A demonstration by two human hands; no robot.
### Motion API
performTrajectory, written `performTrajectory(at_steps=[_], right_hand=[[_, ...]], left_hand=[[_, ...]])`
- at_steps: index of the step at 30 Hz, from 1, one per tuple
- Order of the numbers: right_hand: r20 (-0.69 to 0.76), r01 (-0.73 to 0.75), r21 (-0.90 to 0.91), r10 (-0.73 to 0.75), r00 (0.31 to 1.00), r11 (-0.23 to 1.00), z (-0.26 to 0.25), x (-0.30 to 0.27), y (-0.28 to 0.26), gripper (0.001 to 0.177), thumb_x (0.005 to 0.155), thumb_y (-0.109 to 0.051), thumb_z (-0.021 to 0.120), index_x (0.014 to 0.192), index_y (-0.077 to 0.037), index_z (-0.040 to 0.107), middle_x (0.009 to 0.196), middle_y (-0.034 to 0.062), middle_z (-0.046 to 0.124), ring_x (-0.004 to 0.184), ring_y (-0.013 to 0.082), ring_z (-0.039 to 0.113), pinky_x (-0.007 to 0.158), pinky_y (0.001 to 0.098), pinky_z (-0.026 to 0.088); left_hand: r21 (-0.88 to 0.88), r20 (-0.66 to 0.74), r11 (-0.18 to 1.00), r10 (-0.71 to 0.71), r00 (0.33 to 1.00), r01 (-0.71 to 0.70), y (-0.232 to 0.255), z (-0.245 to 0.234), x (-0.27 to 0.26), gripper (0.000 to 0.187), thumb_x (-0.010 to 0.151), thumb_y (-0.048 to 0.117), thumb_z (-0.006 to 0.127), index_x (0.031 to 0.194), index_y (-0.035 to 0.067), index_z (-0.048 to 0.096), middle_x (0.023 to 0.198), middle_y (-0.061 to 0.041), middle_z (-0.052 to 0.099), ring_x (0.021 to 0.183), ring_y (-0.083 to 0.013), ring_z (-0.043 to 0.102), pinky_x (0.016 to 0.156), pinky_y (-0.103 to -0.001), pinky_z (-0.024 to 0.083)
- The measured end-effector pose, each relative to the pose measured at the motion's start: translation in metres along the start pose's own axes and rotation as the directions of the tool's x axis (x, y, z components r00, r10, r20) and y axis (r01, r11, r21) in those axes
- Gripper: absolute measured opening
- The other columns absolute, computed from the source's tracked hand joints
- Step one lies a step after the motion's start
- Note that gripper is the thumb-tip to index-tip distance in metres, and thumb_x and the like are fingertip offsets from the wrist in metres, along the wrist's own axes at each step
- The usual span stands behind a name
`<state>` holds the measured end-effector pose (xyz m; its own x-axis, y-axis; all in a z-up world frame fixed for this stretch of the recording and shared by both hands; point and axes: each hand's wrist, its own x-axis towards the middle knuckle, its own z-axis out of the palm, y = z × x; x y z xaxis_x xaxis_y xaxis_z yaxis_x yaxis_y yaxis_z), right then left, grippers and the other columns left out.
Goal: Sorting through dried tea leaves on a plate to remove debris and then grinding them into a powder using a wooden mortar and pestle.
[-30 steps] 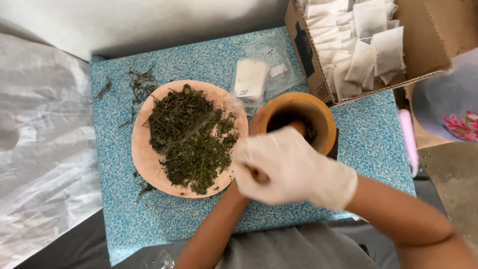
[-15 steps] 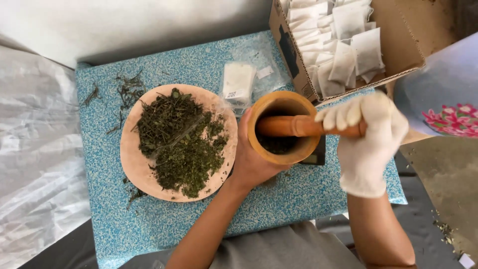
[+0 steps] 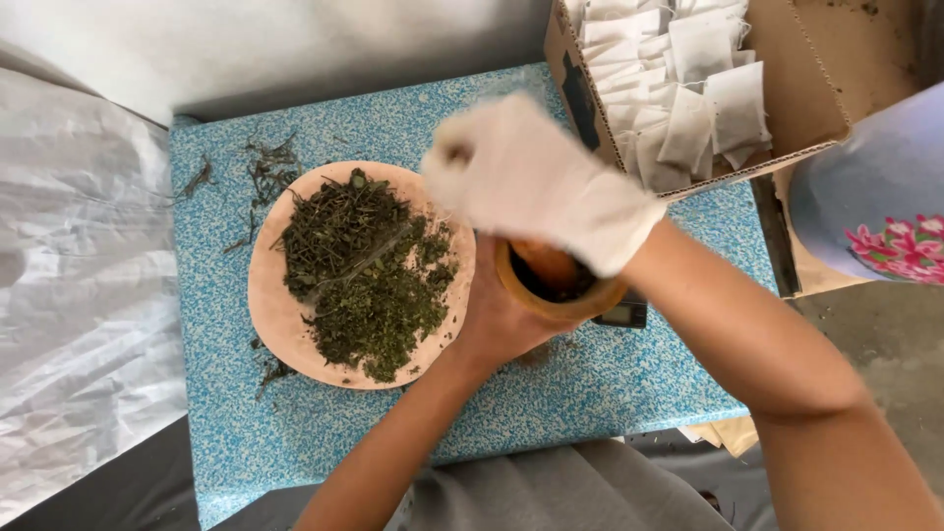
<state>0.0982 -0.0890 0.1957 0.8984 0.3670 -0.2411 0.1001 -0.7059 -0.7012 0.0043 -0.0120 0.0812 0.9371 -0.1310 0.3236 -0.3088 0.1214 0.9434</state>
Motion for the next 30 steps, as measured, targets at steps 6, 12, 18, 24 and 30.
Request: performTrajectory(at_steps=[6, 12, 18, 24, 30], right_hand=[[-0.125, 0.329, -0.537, -0.459, 0.880, 0.777, 0.065, -0.044, 0.019, 0.039, 0.110, -0.037, 0.059, 0.076, -0.019, 0.064, 0.068, 0.0003, 0.073, 0.060, 0.0270, 0.074, 0.042, 0.0495, 0.052], [-0.332, 0.510, -0.432, -0.657, 0.677, 0.743, 0.077, -0.120, 0.056, 0.027, 0.113, -0.031, 0.067, 0.095, -0.010, 0.066, 0.094, 0.0067, 0.071, 0.078, 0.0249, 0.069, 0.068, 0.0342, 0.052], [-0.954, 0.582, 0.043, -0.139, 0.265, 0.812, 0.100, -0.129, 0.110, 0.031, 0.100, 0.029, 0.037, 0.091, 0.000, 0.034, 0.067, 0.0289, 0.051, 0.060, 0.0382, 0.065, 0.062, 0.0548, 0.067], [-0.748, 0.506, 0.632, 0.292, 0.596, 0.588, 0.023, -0.085, 0.120, 0.030, 0.110, -0.007, 0.057, 0.081, -0.004, 0.052, 0.065, 0.0140, 0.049, 0.058, 0.0308, 0.064, 0.061, 0.0436, 0.064], [-0.478, 0.151, 0.511, 0.133, 0.868, 0.846, -0.018, -0.022, 0.087, 0.041, 0.120, -0.024, 0.056, 0.084, -0.007, 0.068, 0.068, 0.0071, 0.068, 0.054, 0.0178, 0.073, 0.056, 0.0279, 0.065]], left_hand=[[0.133, 0.048, 0.987, 0.079, 0.996, -0.085, -0.068, -0.018, -0.019, 0.098, 0.089, 0.027, 0.090, 0.163, 0.009, 0.029, 0.161, -0.020, 0.049, 0.152, -0.0349, 0.055, 0.134, -0.048, 0.045], [0.257, 0.114, 0.947, 0.166, 0.980, -0.190, -0.132, -0.026, -0.050, 0.088, 0.116, 0.026, 0.073, 0.180, 0.014, 0.013, 0.181, -0.025, 0.029, 0.170, -0.0424, 0.036, 0.147, -0.059, 0.028], [0.262, 0.019, 0.938, 0.232, 0.972, -0.229, -0.094, -0.014, -0.035, 0.140, 0.068, 0.042, 0.110, 0.172, 0.003, 0.026, 0.170, -0.021, 0.048, 0.161, -0.0409, 0.054, 0.143, -0.057, 0.041], [0.279, 0.090, 0.935, 0.202, 0.975, -0.219, -0.098, -0.021, -0.039, 0.138, 0.078, 0.042, 0.105, 0.177, 0.008, 0.015, 0.177, -0.023, 0.037, 0.166, -0.0448, 0.046, 0.140, -0.062, 0.043], [0.206, 0.082, 0.976, 0.053, 0.995, -0.069, -0.036, -0.017, -0.009, 0.108, 0.076, 0.037, 0.101, 0.163, 0.006, 0.045, 0.161, -0.019, 0.062, 0.149, -0.0385, 0.066, 0.131, -0.054, 0.053]])
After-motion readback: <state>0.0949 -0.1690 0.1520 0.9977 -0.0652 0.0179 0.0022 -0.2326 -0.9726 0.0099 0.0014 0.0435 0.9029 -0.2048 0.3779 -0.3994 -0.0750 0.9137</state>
